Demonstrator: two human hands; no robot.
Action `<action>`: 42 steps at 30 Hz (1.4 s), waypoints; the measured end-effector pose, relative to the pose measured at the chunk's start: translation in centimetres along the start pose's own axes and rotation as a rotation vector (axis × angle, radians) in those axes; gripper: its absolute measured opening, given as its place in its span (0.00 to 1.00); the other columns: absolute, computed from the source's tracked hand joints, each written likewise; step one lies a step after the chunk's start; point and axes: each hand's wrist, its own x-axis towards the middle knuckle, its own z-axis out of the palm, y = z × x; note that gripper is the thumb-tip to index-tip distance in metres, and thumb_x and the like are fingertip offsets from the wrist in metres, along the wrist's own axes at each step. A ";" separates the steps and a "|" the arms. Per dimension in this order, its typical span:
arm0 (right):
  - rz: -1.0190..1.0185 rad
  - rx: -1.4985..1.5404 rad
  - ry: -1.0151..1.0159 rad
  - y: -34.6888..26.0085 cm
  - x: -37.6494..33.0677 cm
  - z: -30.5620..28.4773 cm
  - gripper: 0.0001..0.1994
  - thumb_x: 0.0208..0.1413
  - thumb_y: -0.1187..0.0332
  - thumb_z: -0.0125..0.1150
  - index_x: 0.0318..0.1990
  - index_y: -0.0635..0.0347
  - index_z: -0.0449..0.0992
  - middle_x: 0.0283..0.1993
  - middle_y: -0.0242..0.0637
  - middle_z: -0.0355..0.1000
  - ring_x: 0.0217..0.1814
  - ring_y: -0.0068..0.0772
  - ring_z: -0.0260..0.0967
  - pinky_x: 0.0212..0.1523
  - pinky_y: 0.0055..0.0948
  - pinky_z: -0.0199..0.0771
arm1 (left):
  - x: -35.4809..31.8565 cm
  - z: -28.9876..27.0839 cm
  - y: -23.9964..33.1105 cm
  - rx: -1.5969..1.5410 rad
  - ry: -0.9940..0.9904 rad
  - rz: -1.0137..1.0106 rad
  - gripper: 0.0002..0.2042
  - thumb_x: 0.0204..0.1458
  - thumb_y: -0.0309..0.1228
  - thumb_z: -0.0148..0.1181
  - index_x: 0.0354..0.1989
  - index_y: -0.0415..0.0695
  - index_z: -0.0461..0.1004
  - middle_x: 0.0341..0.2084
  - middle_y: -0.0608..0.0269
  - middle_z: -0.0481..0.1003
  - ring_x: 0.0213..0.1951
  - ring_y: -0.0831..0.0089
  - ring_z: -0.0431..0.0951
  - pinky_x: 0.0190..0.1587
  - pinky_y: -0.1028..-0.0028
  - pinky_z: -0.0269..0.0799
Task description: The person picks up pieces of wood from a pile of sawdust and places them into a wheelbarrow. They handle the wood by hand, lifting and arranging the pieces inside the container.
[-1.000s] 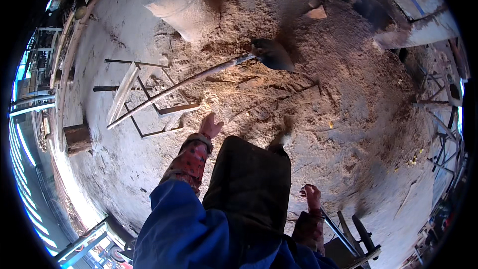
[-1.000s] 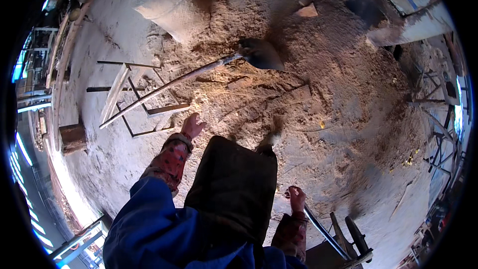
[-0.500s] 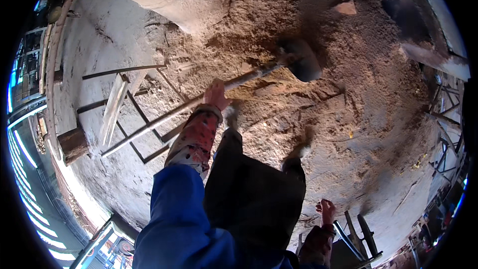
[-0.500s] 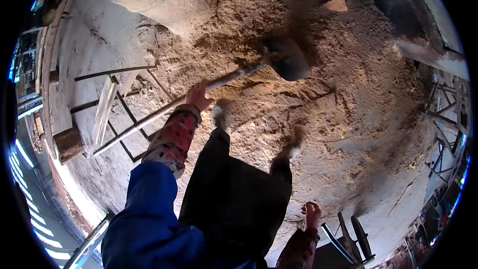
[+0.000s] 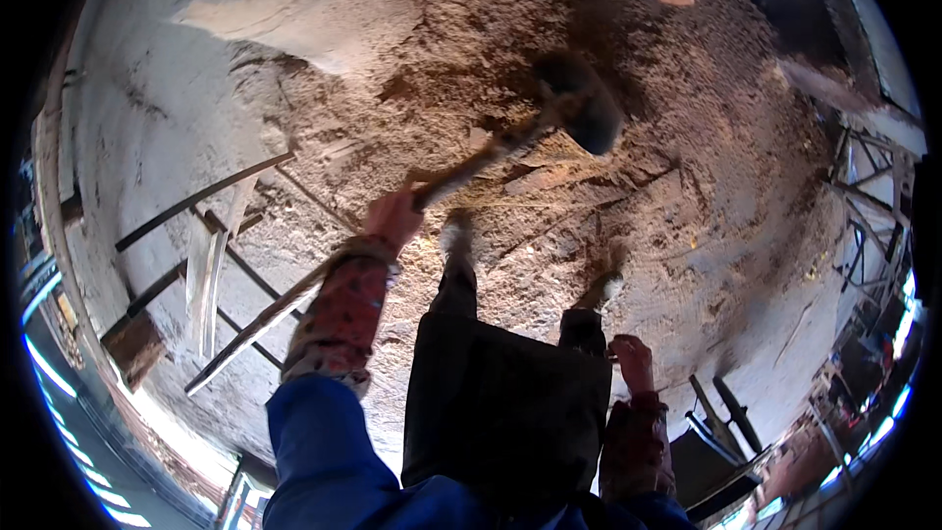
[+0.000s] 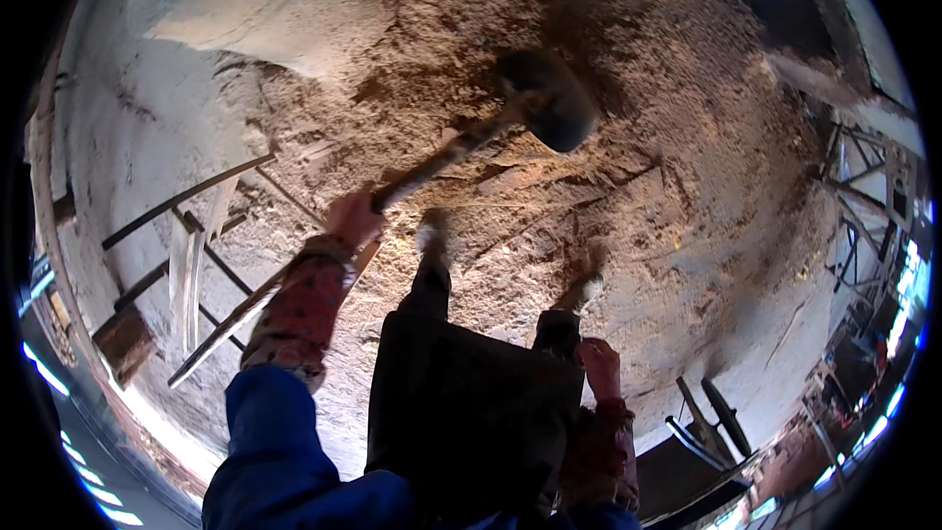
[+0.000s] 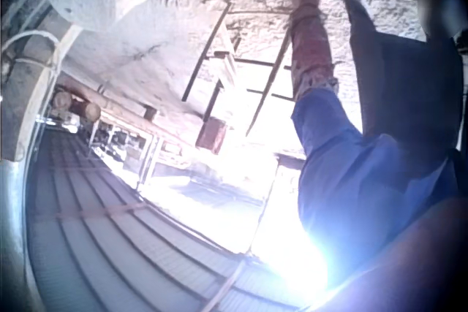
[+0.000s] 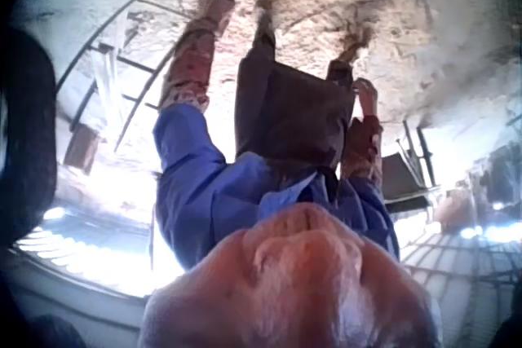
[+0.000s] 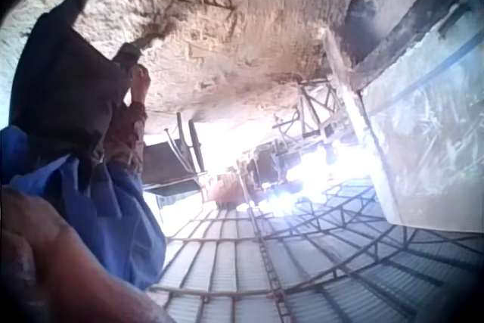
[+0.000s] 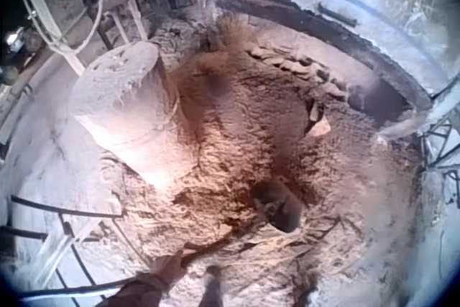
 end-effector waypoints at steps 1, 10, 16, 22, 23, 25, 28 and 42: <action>-0.009 -0.032 -0.007 -0.2 0.0 0.5 0.12 0.52 0.67 0.58 0.40 0.65 0.77 0.29 0.36 0.76 0.31 0.27 0.74 0.33 0.26 0.74 | 1.0 0.6 -2.9 0.071 0.033 0.006 0.19 0.45 0.35 0.56 0.47 0.42 0.69 0.28 0.46 0.77 0.35 0.47 0.78 0.40 0.51 0.72; -0.002 -0.093 -0.033 -0.7 2.9 4.8 0.12 0.55 0.64 0.58 0.37 0.65 0.77 0.29 0.32 0.75 0.30 0.20 0.71 0.32 0.22 0.71 | 7.7 -5.7 -9.6 0.119 0.355 -0.094 0.24 0.45 0.37 0.59 0.53 0.45 0.66 0.31 0.43 0.77 0.36 0.44 0.77 0.39 0.50 0.70; -0.107 0.031 0.032 3.9 10.8 5.3 0.13 0.53 0.62 0.54 0.29 0.63 0.77 0.21 0.35 0.73 0.23 0.23 0.70 0.27 0.27 0.70 | 6.4 -2.2 -9.6 0.088 0.640 0.157 0.27 0.45 0.27 0.61 0.56 0.35 0.63 0.48 0.42 0.70 0.51 0.46 0.68 0.54 0.55 0.63; -0.663 -1.016 0.119 13.6 28.3 1.8 0.02 0.41 0.67 0.58 0.23 0.51 0.72 0.26 0.34 0.71 0.30 0.39 0.71 0.29 0.39 0.73 | 7.0 6.8 -0.6 0.050 0.582 0.452 0.22 0.48 0.28 0.60 0.51 0.33 0.66 0.47 0.43 0.69 0.51 0.45 0.67 0.57 0.55 0.62; -0.929 -0.846 0.172 15.0 31.5 0.9 0.03 0.44 0.67 0.61 0.26 0.54 0.76 0.24 0.36 0.73 0.25 0.37 0.73 0.26 0.36 0.74 | 8.8 9.4 0.2 0.052 0.542 0.466 0.21 0.48 0.29 0.60 0.51 0.33 0.67 0.47 0.42 0.70 0.51 0.45 0.68 0.56 0.55 0.64; -0.072 0.043 0.141 13.6 34.5 1.3 0.09 0.48 0.64 0.63 0.30 0.60 0.79 0.23 0.38 0.75 0.22 0.31 0.74 0.23 0.31 0.74 | 13.1 13.4 1.7 0.034 0.416 0.526 0.22 0.48 0.30 0.61 0.52 0.34 0.66 0.47 0.43 0.71 0.50 0.45 0.68 0.54 0.57 0.66; -0.155 0.022 0.282 16.6 42.1 0.2 0.14 0.50 0.60 0.63 0.29 0.65 0.79 0.23 0.41 0.75 0.20 0.27 0.73 0.22 0.28 0.73 | 20.4 17.7 4.3 0.043 0.327 0.439 0.25 0.47 0.32 0.62 0.53 0.35 0.65 0.46 0.43 0.71 0.51 0.46 0.68 0.53 0.57 0.66; -0.053 0.527 0.578 14.7 51.8 3.4 0.24 0.41 0.59 0.73 0.42 0.65 0.73 0.29 0.32 0.70 0.21 0.22 0.62 0.18 0.25 0.61 | 36.6 22.0 7.8 0.268 0.281 0.420 0.52 0.31 0.46 0.75 0.65 0.40 0.52 0.63 0.50 0.57 0.63 0.49 0.57 0.64 0.58 0.56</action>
